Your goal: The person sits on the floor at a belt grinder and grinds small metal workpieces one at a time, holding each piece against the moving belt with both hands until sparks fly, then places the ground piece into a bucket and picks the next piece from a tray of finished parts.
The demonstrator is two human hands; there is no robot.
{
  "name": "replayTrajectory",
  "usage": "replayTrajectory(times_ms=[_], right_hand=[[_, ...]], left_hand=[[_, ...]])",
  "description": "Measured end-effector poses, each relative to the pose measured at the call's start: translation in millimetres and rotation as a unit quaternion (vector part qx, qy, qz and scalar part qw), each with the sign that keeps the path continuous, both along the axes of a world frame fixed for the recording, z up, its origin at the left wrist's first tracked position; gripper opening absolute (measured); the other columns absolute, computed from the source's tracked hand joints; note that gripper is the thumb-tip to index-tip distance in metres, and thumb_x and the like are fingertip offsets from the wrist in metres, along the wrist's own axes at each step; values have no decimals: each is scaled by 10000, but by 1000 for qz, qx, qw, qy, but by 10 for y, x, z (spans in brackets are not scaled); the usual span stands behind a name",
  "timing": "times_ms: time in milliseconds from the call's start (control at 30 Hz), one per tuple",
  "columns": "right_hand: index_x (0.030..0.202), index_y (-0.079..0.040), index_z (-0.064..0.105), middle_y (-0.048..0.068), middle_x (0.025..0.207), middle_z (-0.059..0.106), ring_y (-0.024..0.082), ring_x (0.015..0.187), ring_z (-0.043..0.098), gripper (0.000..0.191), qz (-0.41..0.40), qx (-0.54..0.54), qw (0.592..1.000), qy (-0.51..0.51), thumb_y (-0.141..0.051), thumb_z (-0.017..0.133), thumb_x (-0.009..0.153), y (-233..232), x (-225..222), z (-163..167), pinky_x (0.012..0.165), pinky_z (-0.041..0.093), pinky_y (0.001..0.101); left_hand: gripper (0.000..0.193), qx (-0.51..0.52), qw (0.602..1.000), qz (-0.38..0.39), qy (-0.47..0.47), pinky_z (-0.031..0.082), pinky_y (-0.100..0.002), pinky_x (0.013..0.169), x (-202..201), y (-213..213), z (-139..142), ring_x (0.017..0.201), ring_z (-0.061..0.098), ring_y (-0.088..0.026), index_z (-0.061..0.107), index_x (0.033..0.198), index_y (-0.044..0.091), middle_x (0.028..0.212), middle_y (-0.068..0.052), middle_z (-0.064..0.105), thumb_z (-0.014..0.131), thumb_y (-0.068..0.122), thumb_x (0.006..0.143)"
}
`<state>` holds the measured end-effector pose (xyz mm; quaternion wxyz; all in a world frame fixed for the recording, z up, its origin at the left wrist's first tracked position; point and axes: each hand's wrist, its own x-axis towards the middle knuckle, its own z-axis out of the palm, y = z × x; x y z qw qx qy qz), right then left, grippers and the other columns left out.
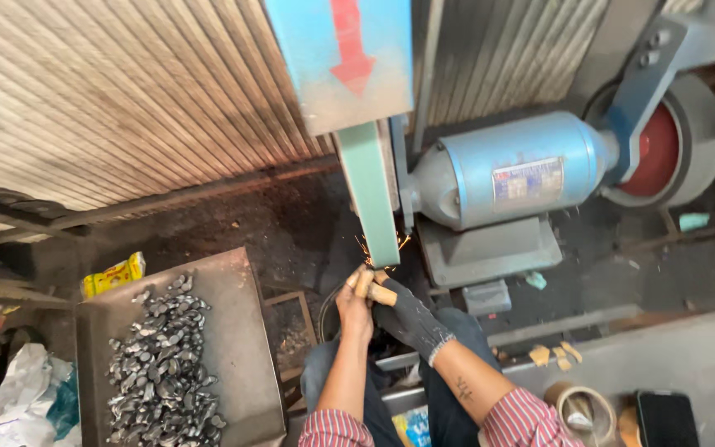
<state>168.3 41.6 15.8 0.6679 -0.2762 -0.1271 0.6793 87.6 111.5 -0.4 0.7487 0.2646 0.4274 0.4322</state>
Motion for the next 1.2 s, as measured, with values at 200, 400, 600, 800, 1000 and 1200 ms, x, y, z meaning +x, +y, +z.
replayTrajectory(times_ms=[200,400,600,800,1000,1200], right_hand=[[1565,-38,260,46,1508,465,87,1353,437,799,60,97,930,-350,-166,704,913,-192,86,-6,1108,356,257],[1333,-40,678,91,961,766,173,827,667,480,108,-260,816,-505,-279,701,917,-475,306,109,720,530,300],[1184,10,728,57,929,781,106,802,667,448,-80,-142,860,-484,-337,720,900,-280,353,203,678,551,280],[1065,-2,785,124,825,786,165,747,687,421,-32,-238,810,-535,-367,684,880,-6,265,234,698,531,337],[1193,-8,722,136,1038,771,191,976,732,505,-119,-222,756,-604,-416,696,896,-33,164,166,861,537,326],[1183,2,732,137,1048,774,205,966,742,527,-159,-237,738,-611,-413,753,858,-178,93,57,855,551,313]], left_hand=[[256,105,994,15,-7,490,-252,636,-253,-296,-65,751,620,-109,756,1161,34,913,-44,716,759,170,944],[186,259,876,-212,346,529,-301,624,-302,-628,31,686,674,-106,759,909,14,778,-60,738,824,156,808],[149,290,922,-211,143,534,-277,638,-72,-245,-62,726,635,-72,752,967,15,806,-24,731,732,75,833],[89,124,949,-216,194,504,-317,584,23,-128,-202,657,627,-114,751,923,15,767,-18,719,724,78,867],[174,308,864,-202,343,545,-391,639,-27,-123,-246,673,691,-196,718,847,-20,743,-140,708,820,115,802],[182,336,895,-117,269,528,-361,627,-91,-382,-120,725,664,-195,731,1004,47,826,-95,705,775,130,848]])
